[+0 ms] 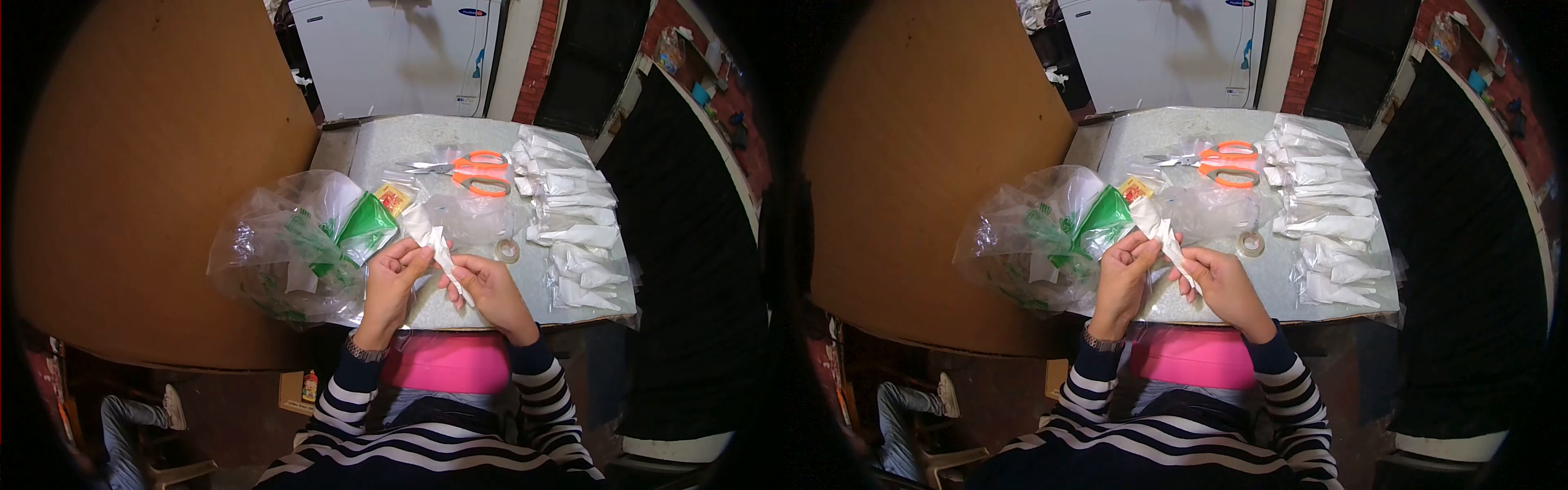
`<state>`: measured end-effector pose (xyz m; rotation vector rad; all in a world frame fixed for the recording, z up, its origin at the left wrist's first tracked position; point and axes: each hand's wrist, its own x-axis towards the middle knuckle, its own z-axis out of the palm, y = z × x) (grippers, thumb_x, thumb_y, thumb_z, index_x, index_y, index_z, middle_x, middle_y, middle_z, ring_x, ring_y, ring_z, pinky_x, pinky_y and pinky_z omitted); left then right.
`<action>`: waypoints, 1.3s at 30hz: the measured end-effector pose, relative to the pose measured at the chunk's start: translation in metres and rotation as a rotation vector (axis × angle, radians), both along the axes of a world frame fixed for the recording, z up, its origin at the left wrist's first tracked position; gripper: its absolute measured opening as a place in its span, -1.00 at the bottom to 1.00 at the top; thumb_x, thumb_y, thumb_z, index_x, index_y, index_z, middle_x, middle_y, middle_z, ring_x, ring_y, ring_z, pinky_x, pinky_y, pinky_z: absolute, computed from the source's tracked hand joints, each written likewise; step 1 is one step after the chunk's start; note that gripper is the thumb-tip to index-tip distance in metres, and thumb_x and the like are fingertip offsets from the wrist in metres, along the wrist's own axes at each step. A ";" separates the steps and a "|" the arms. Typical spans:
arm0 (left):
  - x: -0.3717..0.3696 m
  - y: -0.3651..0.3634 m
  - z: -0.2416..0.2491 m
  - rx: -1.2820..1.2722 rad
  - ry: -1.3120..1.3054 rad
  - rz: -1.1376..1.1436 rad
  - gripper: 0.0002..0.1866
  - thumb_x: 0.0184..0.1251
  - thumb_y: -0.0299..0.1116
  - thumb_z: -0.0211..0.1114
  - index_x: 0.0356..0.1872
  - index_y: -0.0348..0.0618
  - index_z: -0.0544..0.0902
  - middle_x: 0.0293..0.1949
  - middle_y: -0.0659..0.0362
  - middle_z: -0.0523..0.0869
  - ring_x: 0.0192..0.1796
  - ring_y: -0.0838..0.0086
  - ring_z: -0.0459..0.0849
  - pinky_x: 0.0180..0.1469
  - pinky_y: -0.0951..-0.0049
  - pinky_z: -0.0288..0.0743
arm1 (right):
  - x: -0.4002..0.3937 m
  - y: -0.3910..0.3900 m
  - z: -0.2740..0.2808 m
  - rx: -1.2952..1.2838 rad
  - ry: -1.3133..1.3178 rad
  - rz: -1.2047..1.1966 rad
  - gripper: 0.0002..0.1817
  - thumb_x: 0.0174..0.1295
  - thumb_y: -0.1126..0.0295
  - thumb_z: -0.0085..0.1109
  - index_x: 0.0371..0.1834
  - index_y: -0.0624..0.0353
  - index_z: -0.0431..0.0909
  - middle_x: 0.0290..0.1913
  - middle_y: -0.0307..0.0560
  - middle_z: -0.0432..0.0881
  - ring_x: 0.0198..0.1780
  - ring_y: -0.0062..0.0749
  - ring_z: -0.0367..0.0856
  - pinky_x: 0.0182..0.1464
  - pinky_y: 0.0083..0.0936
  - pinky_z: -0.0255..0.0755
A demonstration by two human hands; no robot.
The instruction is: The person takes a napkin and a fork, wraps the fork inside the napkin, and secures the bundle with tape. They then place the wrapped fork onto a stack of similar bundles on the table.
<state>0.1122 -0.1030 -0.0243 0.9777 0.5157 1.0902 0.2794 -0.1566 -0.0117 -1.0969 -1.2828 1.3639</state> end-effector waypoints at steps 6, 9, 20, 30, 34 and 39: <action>-0.001 0.001 -0.003 0.025 -0.046 -0.037 -0.72 0.43 -0.42 0.26 0.05 -0.38 0.59 -0.06 0.08 0.73 -0.12 0.57 0.66 0.02 0.59 0.49 | 0.005 0.001 0.006 -0.164 0.332 0.129 -0.74 0.50 0.35 -0.03 0.03 0.30 0.56 -0.31 -0.24 0.59 -0.36 -0.69 0.48 -0.29 -0.76 0.36; 0.001 0.002 -0.006 0.009 -0.078 -0.029 -0.73 0.40 -0.44 0.29 0.03 -0.35 0.60 -0.10 0.11 0.74 -0.14 0.60 0.66 -0.01 0.60 0.49 | 0.002 -0.001 0.002 -0.184 0.330 0.116 -0.73 0.49 0.31 0.01 0.03 0.29 0.55 -0.29 -0.24 0.59 -0.36 -0.68 0.50 -0.29 -0.76 0.36; 0.007 -0.003 -0.001 -0.033 -0.026 0.126 -0.83 0.35 -0.45 0.35 -0.14 -0.34 0.69 -0.17 0.12 0.76 -0.16 0.61 0.67 -0.02 0.61 0.49 | -0.020 -0.013 0.001 0.293 -0.335 -0.288 -0.80 0.36 0.41 0.18 -0.14 0.36 0.60 -0.36 0.00 0.58 -0.46 -0.43 0.65 -0.38 -0.53 0.49; 0.009 -0.006 0.000 -0.044 0.083 0.102 -0.83 0.37 -0.42 0.34 -0.21 -0.38 0.72 -0.13 0.07 0.77 -0.10 0.57 0.68 0.05 0.58 0.47 | -0.005 -0.078 0.075 1.012 -0.412 -0.092 -0.75 0.39 0.38 0.09 -0.02 0.33 0.58 -0.11 0.07 0.62 -0.08 -0.13 0.64 -0.01 -0.29 0.51; 0.006 -0.003 -0.004 -0.063 0.066 0.099 -0.80 0.37 -0.43 0.34 -0.13 -0.39 0.71 -0.12 0.08 0.76 -0.07 0.51 0.69 0.10 0.50 0.49 | -0.006 -0.116 0.137 1.135 -0.006 0.179 -0.77 0.38 0.40 0.09 -0.05 0.32 0.58 -0.18 0.04 0.63 -0.17 -0.19 0.65 -0.09 -0.34 0.53; 0.006 -0.004 -0.002 -0.057 0.076 0.089 -0.80 0.37 -0.44 0.33 -0.11 -0.39 0.71 -0.14 0.08 0.76 -0.07 0.48 0.69 0.11 0.47 0.49 | -0.023 -0.117 0.171 1.033 0.023 0.044 -0.80 0.37 0.42 0.08 -0.08 0.32 0.59 -0.26 0.01 0.66 -0.28 -0.26 0.65 -0.19 -0.39 0.55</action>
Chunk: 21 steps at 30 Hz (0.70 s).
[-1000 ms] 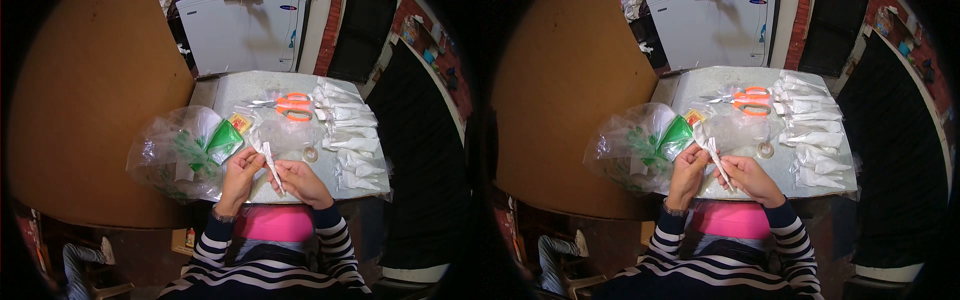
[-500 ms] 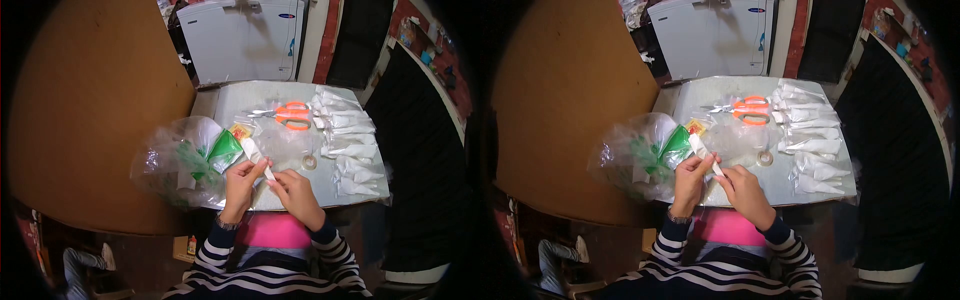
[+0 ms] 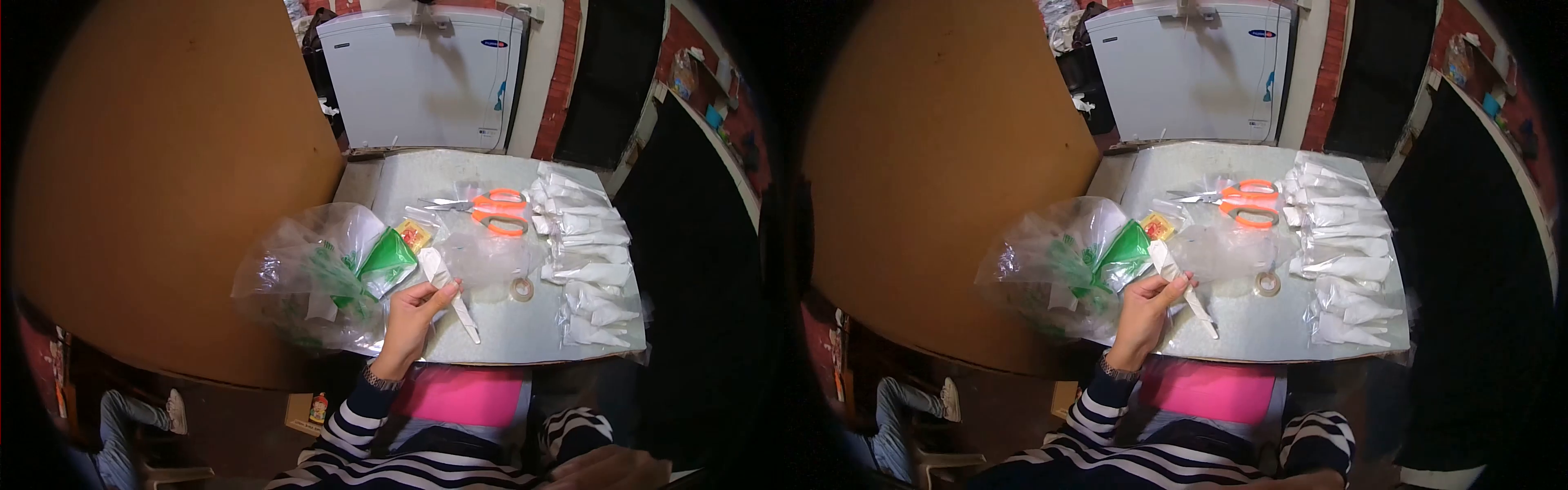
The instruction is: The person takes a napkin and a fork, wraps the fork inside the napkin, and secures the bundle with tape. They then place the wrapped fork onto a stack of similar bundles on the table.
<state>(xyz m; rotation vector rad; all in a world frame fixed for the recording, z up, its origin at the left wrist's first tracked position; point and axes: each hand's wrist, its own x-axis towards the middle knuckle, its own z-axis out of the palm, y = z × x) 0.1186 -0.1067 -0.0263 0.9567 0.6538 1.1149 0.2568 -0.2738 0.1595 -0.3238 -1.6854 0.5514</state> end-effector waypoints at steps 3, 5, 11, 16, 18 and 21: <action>0.000 0.001 0.000 0.001 0.030 -0.001 -0.81 0.37 -0.44 0.33 -0.15 -0.38 0.71 -0.14 0.08 0.76 -0.06 0.49 0.68 0.11 0.48 0.47 | -0.002 0.000 0.007 -0.026 0.015 -0.012 -0.81 0.37 0.43 0.08 -0.10 0.31 0.59 -0.31 -0.01 0.67 -0.34 -0.30 0.66 -0.25 -0.42 0.57; 0.001 0.001 0.002 -0.006 0.026 -0.005 -0.82 0.37 -0.44 0.32 -0.16 -0.38 0.72 -0.15 0.07 0.76 -0.06 0.50 0.68 0.11 0.49 0.46 | -0.001 -0.002 0.009 -0.037 0.023 -0.012 -0.82 0.36 0.44 0.08 -0.12 0.31 0.60 -0.35 -0.02 0.68 -0.39 -0.33 0.66 -0.29 -0.44 0.58; -0.001 -0.001 0.005 0.013 0.055 0.018 -0.84 0.38 -0.45 0.32 -0.18 -0.38 0.72 -0.16 0.07 0.77 -0.10 0.51 0.68 0.09 0.50 0.47 | 0.007 -0.016 0.020 -0.112 -0.010 -0.048 -0.85 0.35 0.47 0.08 -0.16 0.31 0.61 -0.45 -0.06 0.71 -0.52 -0.41 0.67 -0.41 -0.50 0.61; 0.000 -0.001 0.003 -0.014 0.044 0.012 -0.81 0.38 -0.46 0.31 -0.13 -0.40 0.70 -0.16 0.06 0.77 -0.09 0.49 0.69 0.09 0.49 0.48 | 0.005 -0.008 -0.006 0.256 0.319 -0.119 -0.83 0.32 0.47 0.09 -0.42 0.24 0.61 -0.63 -0.18 0.65 -0.68 -0.47 0.59 -0.52 -0.53 0.59; 0.003 -0.001 -0.004 -0.010 0.064 0.002 -0.80 0.37 -0.46 0.31 -0.10 -0.41 0.69 -0.16 0.06 0.76 -0.08 0.46 0.70 0.08 0.47 0.51 | -0.004 -0.017 0.009 -0.015 0.471 -0.232 -0.78 0.27 0.50 0.13 -0.56 0.16 0.54 -0.66 -0.24 0.61 -0.70 -0.52 0.56 -0.55 -0.59 0.54; 0.000 0.000 0.001 0.006 0.084 0.032 -0.80 0.37 -0.46 0.31 -0.10 -0.41 0.69 -0.16 0.06 0.76 -0.09 0.45 0.71 0.08 0.45 0.51 | -0.027 -0.038 0.043 -0.423 0.722 -0.325 -0.64 0.20 0.54 0.19 -0.77 0.04 0.44 -0.71 -0.31 0.54 -0.71 -0.58 0.51 -0.60 -0.69 0.47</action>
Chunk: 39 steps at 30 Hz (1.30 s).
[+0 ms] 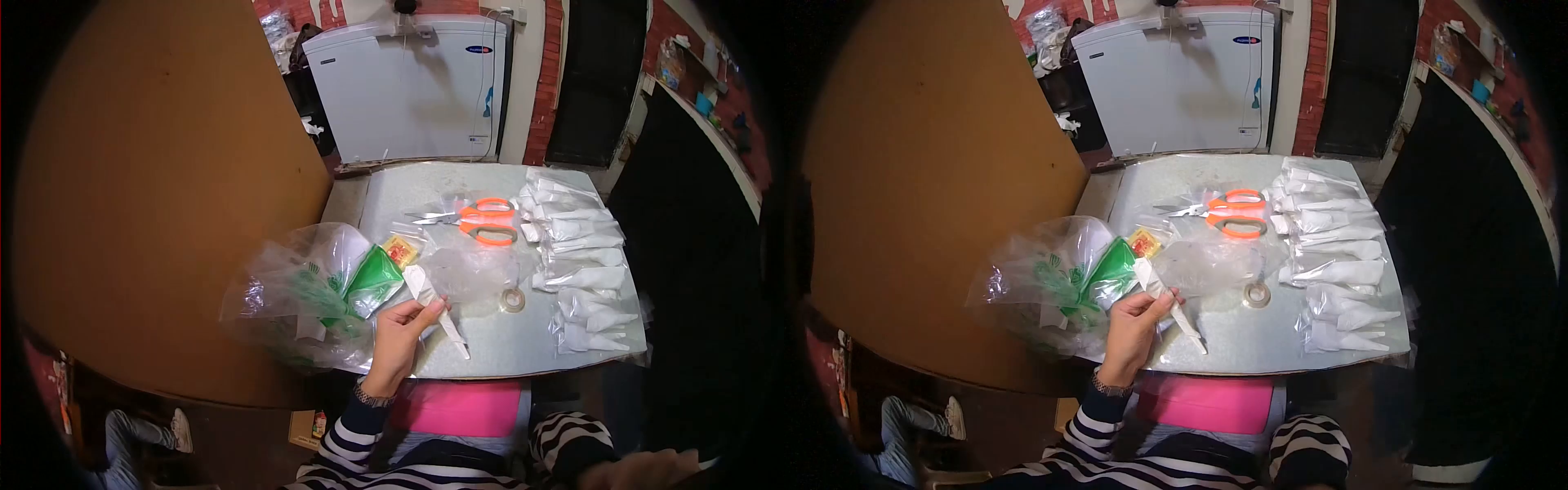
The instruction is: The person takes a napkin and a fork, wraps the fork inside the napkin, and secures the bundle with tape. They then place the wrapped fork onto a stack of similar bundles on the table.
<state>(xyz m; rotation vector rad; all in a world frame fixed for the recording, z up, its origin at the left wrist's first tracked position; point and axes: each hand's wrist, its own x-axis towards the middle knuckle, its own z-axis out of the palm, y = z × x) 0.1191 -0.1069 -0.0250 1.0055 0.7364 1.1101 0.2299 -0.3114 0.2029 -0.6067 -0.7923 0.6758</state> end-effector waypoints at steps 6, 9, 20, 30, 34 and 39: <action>-0.002 -0.002 -0.002 -0.004 -0.012 -0.002 -0.79 0.37 -0.45 0.32 -0.10 -0.41 0.69 -0.17 0.05 0.76 -0.11 0.48 0.69 0.09 0.47 0.48 | 0.008 0.017 -0.025 0.230 -0.090 0.135 -0.61 0.32 0.38 0.06 -0.73 0.02 0.36 -0.62 -0.30 0.45 -0.62 -0.55 0.48 -0.53 -0.63 0.40; -0.005 -0.004 -0.001 0.000 0.003 -0.002 -0.78 0.39 -0.43 0.31 -0.09 -0.42 0.69 -0.18 0.04 0.76 -0.11 0.48 0.68 0.08 0.48 0.47 | 0.009 0.022 -0.033 0.301 -0.160 0.114 -0.62 0.31 0.38 0.06 -0.72 0.03 0.36 -0.62 -0.30 0.45 -0.62 -0.56 0.48 -0.54 -0.64 0.40; 0.000 -0.002 0.002 0.037 0.023 0.014 -0.78 0.39 -0.43 0.30 -0.10 -0.42 0.69 -0.19 0.06 0.76 -0.11 0.49 0.67 0.10 0.47 0.46 | 0.013 0.021 -0.040 0.407 -0.224 0.079 -0.68 0.29 0.37 0.08 -0.66 0.05 0.37 -0.64 -0.30 0.45 -0.66 -0.57 0.46 -0.57 -0.67 0.38; 0.001 -0.001 -0.001 0.034 -0.053 0.038 -0.85 0.35 -0.49 0.33 -0.19 -0.41 0.72 -0.21 0.06 0.77 -0.12 0.49 0.69 0.10 0.50 0.47 | 0.025 0.019 -0.042 0.529 -0.296 -0.009 -0.73 0.27 0.36 0.09 -0.61 0.07 0.39 -0.66 -0.29 0.44 -0.68 -0.59 0.44 -0.60 -0.69 0.36; -0.001 0.000 -0.003 0.051 -0.053 0.039 -0.85 0.35 -0.49 0.32 -0.19 -0.40 0.72 -0.21 0.06 0.77 -0.11 0.49 0.69 0.12 0.49 0.45 | 0.034 0.017 -0.041 0.581 -0.329 -0.057 -0.74 0.27 0.35 0.10 -0.59 0.08 0.39 -0.67 -0.29 0.44 -0.69 -0.59 0.43 -0.62 -0.70 0.36; -0.001 0.002 -0.003 0.065 -0.071 0.028 -0.85 0.36 -0.49 0.31 -0.16 -0.39 0.71 -0.21 0.07 0.77 -0.11 0.49 0.68 0.13 0.49 0.44 | 0.050 0.008 -0.035 0.658 -0.377 -0.102 -0.76 0.26 0.34 0.10 -0.57 0.09 0.40 -0.68 -0.29 0.44 -0.71 -0.60 0.42 -0.63 -0.72 0.35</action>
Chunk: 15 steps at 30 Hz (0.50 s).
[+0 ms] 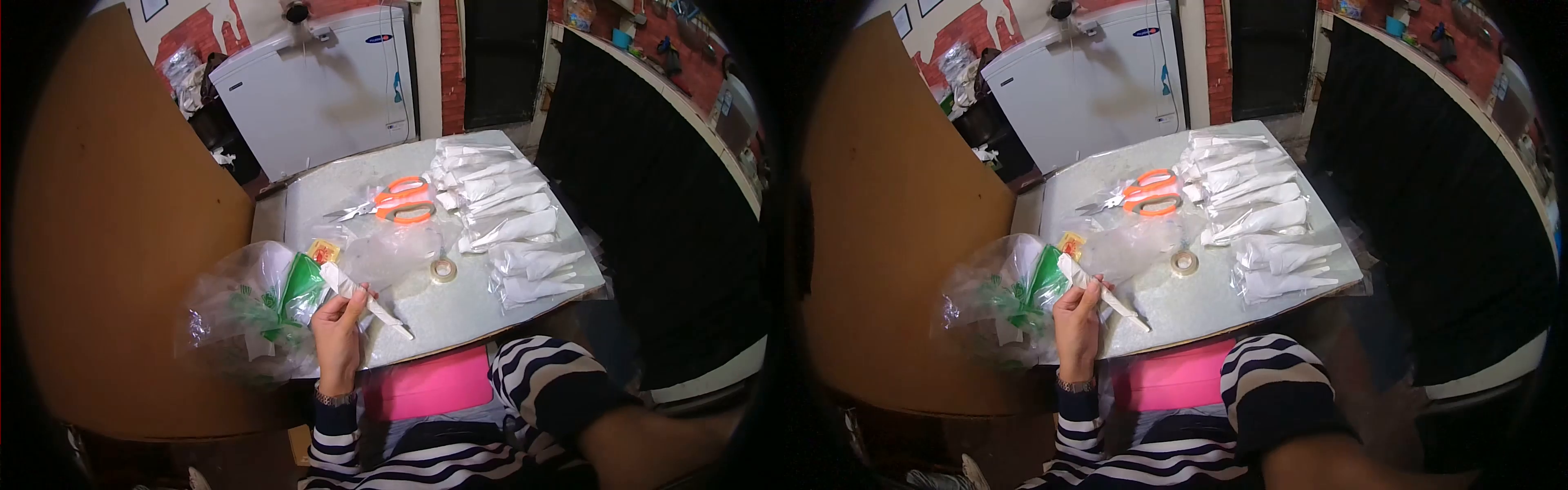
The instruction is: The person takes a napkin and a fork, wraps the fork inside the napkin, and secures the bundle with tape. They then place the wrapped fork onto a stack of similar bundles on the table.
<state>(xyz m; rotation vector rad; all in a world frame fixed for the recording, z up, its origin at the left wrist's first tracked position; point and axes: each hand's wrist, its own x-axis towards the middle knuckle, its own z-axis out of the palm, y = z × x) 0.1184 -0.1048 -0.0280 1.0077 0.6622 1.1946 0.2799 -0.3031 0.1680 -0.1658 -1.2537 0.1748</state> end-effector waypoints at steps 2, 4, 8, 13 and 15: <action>0.000 -0.001 -0.001 -0.003 0.005 -0.009 -0.84 0.37 -0.48 0.31 -0.15 -0.38 0.71 -0.20 0.07 0.77 -0.11 0.49 0.68 0.13 0.49 0.43 | 0.003 -0.006 0.002 0.021 -0.023 -0.029 -0.77 0.25 0.34 0.10 -0.56 0.09 0.40 -0.68 -0.29 0.44 -0.71 -0.60 0.42 -0.64 -0.72 0.35; -0.001 0.000 0.001 -0.011 0.012 -0.006 -0.83 0.38 -0.47 0.31 -0.14 -0.38 0.71 -0.20 0.08 0.76 -0.12 0.50 0.67 0.13 0.49 0.43 | 0.004 -0.013 0.007 0.038 -0.037 -0.053 -0.78 0.25 0.34 0.11 -0.55 0.10 0.40 -0.68 -0.29 0.44 -0.72 -0.61 0.41 -0.64 -0.73 0.34; 0.001 -0.001 0.001 -0.009 0.001 0.003 -0.82 0.39 -0.46 0.30 -0.13 -0.39 0.70 -0.20 0.08 0.76 -0.10 0.50 0.66 0.14 0.49 0.43 | 0.005 -0.018 0.010 0.060 -0.073 -0.080 -0.79 0.24 0.34 0.11 -0.53 0.10 0.41 -0.69 -0.29 0.44 -0.73 -0.61 0.41 -0.66 -0.74 0.34; -0.002 -0.001 -0.001 -0.019 0.018 -0.013 -0.83 0.38 -0.45 0.32 -0.16 -0.39 0.71 -0.19 0.07 0.76 -0.07 0.48 0.66 0.17 0.47 0.41 | 0.006 -0.016 0.012 0.085 -0.075 -0.102 -0.81 0.23 0.33 0.12 -0.50 0.11 0.41 -0.70 -0.29 0.44 -0.74 -0.62 0.40 -0.67 -0.75 0.33; 0.000 0.001 -0.001 -0.024 0.003 -0.016 -0.83 0.38 -0.45 0.32 -0.18 -0.38 0.71 -0.19 0.07 0.76 -0.06 0.47 0.67 0.18 0.45 0.41 | 0.004 -0.014 0.011 0.096 -0.085 -0.097 -0.81 0.23 0.33 0.12 -0.49 0.12 0.42 -0.70 -0.28 0.44 -0.75 -0.62 0.39 -0.68 -0.75 0.32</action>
